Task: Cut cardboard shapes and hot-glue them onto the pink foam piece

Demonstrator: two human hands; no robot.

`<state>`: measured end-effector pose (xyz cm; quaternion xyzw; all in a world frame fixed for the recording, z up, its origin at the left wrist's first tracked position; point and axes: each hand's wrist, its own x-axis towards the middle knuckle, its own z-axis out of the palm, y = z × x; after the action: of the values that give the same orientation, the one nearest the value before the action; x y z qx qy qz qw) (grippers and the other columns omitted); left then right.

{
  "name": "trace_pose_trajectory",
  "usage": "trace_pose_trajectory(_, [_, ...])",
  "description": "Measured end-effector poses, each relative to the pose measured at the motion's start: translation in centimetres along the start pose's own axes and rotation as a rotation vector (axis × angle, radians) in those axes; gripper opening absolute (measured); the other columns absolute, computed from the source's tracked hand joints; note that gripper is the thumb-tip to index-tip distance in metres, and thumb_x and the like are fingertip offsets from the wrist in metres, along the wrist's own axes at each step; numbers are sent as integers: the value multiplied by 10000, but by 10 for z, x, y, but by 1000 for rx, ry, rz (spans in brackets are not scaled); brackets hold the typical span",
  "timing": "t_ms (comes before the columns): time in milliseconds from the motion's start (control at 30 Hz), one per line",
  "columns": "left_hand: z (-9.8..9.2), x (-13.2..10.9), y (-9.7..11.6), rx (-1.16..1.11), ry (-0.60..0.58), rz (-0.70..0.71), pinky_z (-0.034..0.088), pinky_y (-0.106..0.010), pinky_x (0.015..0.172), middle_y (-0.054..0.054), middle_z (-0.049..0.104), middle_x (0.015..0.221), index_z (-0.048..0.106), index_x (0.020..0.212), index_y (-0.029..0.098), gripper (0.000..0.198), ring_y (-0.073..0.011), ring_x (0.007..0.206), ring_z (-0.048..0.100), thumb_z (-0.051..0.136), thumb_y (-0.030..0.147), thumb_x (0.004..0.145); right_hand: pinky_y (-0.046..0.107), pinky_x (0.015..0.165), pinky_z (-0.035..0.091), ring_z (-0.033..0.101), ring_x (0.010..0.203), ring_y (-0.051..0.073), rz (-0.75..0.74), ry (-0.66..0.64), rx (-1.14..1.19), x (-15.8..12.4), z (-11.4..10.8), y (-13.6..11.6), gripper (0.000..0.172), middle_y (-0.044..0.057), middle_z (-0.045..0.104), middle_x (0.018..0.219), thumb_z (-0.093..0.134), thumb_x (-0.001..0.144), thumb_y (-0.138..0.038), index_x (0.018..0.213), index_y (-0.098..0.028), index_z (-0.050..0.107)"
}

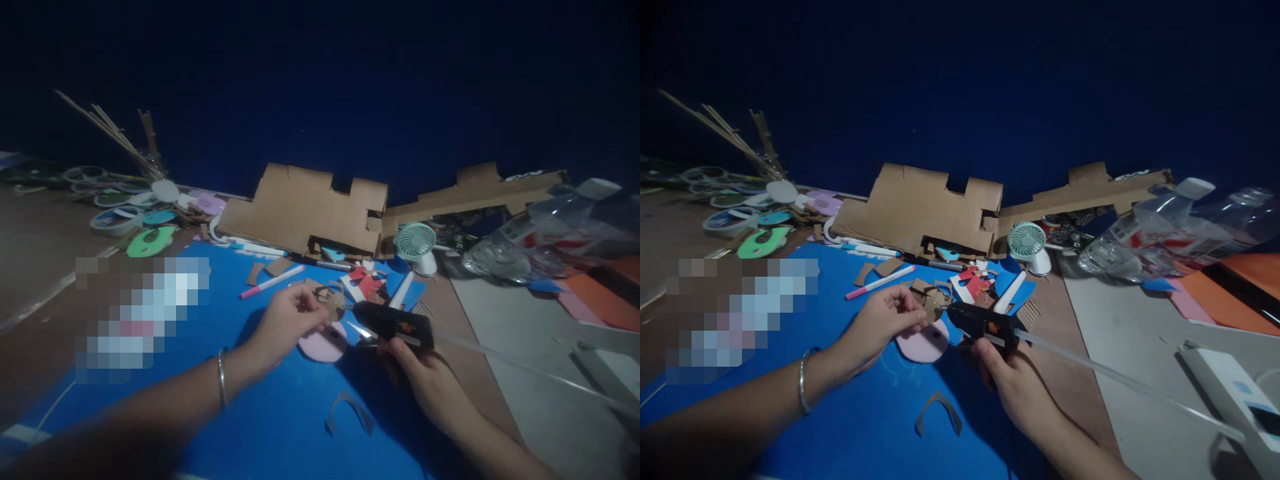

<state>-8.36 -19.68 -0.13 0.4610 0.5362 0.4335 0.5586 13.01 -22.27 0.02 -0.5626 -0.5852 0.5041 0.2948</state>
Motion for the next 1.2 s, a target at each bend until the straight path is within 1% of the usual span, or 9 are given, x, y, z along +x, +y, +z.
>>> trace_pose_trajectory(67, [-2,1,1,-2,11,6,435,-209,485,-5,628,673,470,668,175,174,-128,599,617,639,208,697,238,440,392,450,451,127,-10,-1,12,0,1,0,463,-16,464,487,397,803,-580,607,-178,515])
trace_pose_trajectory(200, [-2,2,2,-1,13,13,432,-210,477,-1,627,660,464,659,177,189,-129,583,614,647,214,687,244,437,397,467,456,134,-16,14,-20,-1,2,-1,498,2,477,477,399,789,-603,549,-179,504])
trace_pose_trajectory(400, [0,1,0,-11,-7,30,446,-215,505,-3,637,651,459,656,178,201,-124,584,613,657,208,682,250,440,393,467,459,142,-16,61,12,-2,6,0,489,-1,476,480,428,764,-618,610,-170,548])
trace_pose_trajectory(567, [1,0,0,-27,2,27,453,-228,518,-11,644,656,468,653,176,183,-130,587,616,645,208,685,247,467,400,475,479,143,-18,15,-23,-3,4,-1,500,-2,473,481,386,798,-608,573,-181,521])
trace_pose_trajectory(733, [1,0,3,-68,16,-17,423,-216,489,-20,644,634,468,645,174,188,-129,566,602,643,231,683,242,474,405,478,473,139,21,-5,-74,-4,1,-4,508,2,477,472,373,798,-597,498,-197,460])
trace_pose_trajectory(867, [0,0,5,-66,22,-26,397,-202,472,13,588,573,465,628,170,204,-94,501,534,656,226,673,249,495,409,480,477,145,9,-4,-115,-4,3,-6,497,6,475,460,371,796,-566,463,-206,448])
trace_pose_trajectory(1000, [0,-1,5,-83,10,-10,376,-192,464,32,551,550,459,624,169,207,-76,482,492,656,201,677,248,473,391,462,472,143,48,-16,-111,-5,4,-7,471,-4,446,462,385,769,-567,463,-212,436])
trace_pose_trajectory(1200, [1,-2,8,-79,5,-10,391,-202,488,31,551,555,469,622,168,211,-88,516,518,665,213,683,264,483,366,462,481,151,91,-19,-170,-6,5,-5,468,3,464,476,396,765,-572,469,-211,431])
